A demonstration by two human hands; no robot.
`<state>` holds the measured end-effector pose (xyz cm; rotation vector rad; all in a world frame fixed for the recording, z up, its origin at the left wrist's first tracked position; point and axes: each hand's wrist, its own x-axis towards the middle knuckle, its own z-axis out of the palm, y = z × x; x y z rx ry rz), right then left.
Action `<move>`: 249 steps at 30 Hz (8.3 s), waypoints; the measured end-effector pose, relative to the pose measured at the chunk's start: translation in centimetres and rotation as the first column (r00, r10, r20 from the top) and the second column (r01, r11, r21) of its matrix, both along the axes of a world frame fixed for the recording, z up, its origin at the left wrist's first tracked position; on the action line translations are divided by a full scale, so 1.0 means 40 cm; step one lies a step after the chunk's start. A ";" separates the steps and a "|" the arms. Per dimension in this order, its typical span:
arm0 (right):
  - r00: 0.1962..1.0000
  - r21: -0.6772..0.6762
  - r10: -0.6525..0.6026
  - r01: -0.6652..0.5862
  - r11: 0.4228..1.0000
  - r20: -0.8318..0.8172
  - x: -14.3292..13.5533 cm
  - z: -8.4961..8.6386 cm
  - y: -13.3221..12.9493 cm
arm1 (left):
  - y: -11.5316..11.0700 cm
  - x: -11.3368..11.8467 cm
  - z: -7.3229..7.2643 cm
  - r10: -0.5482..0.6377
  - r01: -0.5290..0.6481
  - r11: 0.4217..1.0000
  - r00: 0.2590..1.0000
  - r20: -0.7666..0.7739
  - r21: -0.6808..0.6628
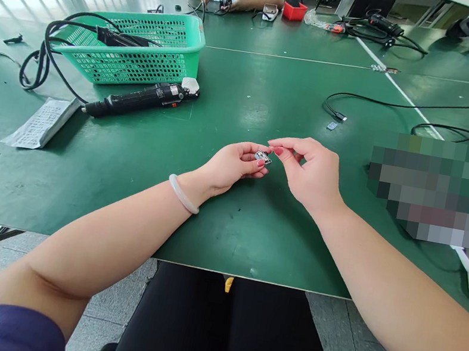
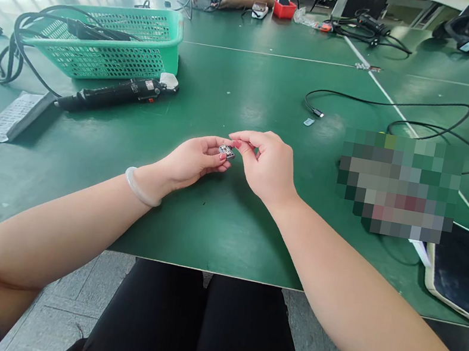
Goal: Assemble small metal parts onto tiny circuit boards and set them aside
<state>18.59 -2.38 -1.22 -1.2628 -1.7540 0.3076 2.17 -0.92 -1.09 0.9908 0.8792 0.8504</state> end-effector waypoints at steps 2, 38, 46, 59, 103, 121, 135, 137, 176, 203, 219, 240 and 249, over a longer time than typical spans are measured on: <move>1.000 -0.034 0.014 -0.014 0.999 -0.009 0.000 0.001 0.001 | 0.002 -0.002 -0.004 0.025 -0.025 1.000 1.000 0.014 0.017; 0.970 -0.181 0.129 -0.091 0.979 0.209 0.010 -0.033 0.049 | 0.032 -0.020 -0.022 0.179 -0.057 0.949 0.907 -0.380 0.311; 0.943 -0.129 0.143 -0.108 0.986 0.300 0.008 -0.052 0.062 | 0.042 -0.031 -0.027 0.257 0.020 0.888 0.808 -0.530 0.460; 0.944 -0.156 0.145 -0.102 0.982 0.297 0.004 -0.049 0.061 | 0.045 -0.034 -0.032 0.281 0.046 0.867 0.777 -0.563 0.496; 0.957 -0.143 0.095 -0.056 0.988 0.276 -0.004 -0.046 0.050 | 0.041 -0.036 -0.030 0.267 0.024 0.874 0.810 -0.523 0.485; 0.962 -0.026 0.011 -0.004 1.000 0.273 -0.031 -0.032 0.017 | -0.001 -0.001 -0.006 0.128 -0.127 0.992 0.991 -0.038 0.008; 0.983 -0.072 0.066 -0.054 0.996 0.174 0.004 -0.027 0.040 | -0.049 -0.259 0.112 0.260 -0.112 0.965 0.490 -0.832 0.236; 0.983 -0.085 0.074 -0.060 0.995 0.170 0.001 -0.026 0.038 | -0.070 -0.338 0.111 0.346 0.053 0.934 0.118 -0.931 0.354; 0.988 -0.171 0.056 -0.031 0.985 0.144 0.010 -0.027 0.042 | -0.135 -0.512 0.102 0.417 0.078 0.909 -0.125 -0.900 0.410; 0.981 -0.225 0.057 -0.014 0.974 0.184 0.022 -0.036 0.056 | 0.046 0.032 -0.010 0.418 -0.399 0.902 0.902 -0.102 0.166; 0.922 -0.261 0.070 0.035 0.965 0.382 0.013 -0.066 0.091 | 0.061 -0.002 0.000 0.309 -0.310 0.950 0.950 -0.050 -0.019; 0.898 -0.343 0.078 -0.243 0.907 -0.432 0.016 -0.033 0.062 | 0.024 0.014 0.001 0.050 -0.049 0.998 0.998 -0.029 0.049; 0.920 -0.335 0.051 -0.193 0.922 -0.390 0.013 -0.045 0.063 | 0.018 0.013 0.003 0.026 -0.015 0.995 0.993 -0.111 0.103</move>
